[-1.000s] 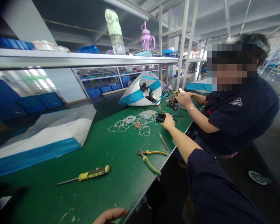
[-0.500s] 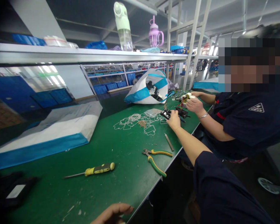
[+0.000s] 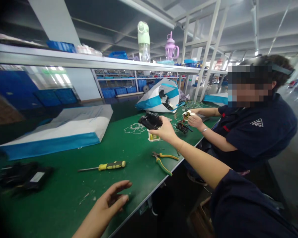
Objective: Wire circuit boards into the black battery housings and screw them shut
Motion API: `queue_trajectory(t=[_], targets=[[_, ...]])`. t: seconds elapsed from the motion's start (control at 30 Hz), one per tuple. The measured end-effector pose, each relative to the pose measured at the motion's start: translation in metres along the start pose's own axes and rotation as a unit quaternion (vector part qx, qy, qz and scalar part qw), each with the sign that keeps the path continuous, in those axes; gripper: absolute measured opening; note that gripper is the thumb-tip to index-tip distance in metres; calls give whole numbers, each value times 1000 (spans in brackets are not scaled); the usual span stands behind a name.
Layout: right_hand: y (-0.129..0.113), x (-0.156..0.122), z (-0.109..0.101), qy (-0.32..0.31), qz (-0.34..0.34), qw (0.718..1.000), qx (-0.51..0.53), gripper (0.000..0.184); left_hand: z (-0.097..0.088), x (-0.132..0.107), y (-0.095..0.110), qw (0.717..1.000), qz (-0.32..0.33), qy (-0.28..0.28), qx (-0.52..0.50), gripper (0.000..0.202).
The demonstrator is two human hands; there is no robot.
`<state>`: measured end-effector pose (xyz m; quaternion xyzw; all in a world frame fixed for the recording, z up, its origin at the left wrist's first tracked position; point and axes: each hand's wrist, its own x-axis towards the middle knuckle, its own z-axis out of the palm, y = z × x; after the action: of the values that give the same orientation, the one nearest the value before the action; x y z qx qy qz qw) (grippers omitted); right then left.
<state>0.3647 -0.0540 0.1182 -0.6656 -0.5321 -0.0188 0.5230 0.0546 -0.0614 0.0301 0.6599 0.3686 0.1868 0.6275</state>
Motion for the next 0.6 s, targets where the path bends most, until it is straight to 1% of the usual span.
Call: queue_trajectory(t=[0.07, 0.13, 0.2, 0.27, 0.33, 0.43, 0.53, 0.57, 0.6], targets=[[-13, -28, 22, -66, 45, 993, 90, 68, -5, 0, -1, 998, 2, 48, -40, 61], [-23, -59, 45, -118, 89, 977, 153, 67, -9, 0, 1, 991, -2, 96, -90, 68], [-33, -93, 69, -129, 113, 971, 167, 69, -12, -1, 5, 981, -19, 129, -144, 74], [-43, -126, 92, -121, 95, 976, 154, 72, -15, -3, 9, 969, -34, 151, -194, 79], [-52, -155, 113, -119, 57, 981, 142, 73, -17, -4, 12, 961, -39, 168, -215, 85], [-61, -184, 134, -145, -5, 981, 133, 77, -22, -1, 10, 960, -49, 218, -167, 100], [-61, -193, 138, -213, -57, 966, 136, 93, -27, 6, 4, 958, -59, 259, -108, 108], [-59, -192, 136, -228, -72, 961, 140, 97, -29, 8, 1, 958, -60, 263, -99, 109], [-56, -190, 133, -232, -83, 958, 145, 95, -30, 11, -2, 958, -60, 266, -93, 108]])
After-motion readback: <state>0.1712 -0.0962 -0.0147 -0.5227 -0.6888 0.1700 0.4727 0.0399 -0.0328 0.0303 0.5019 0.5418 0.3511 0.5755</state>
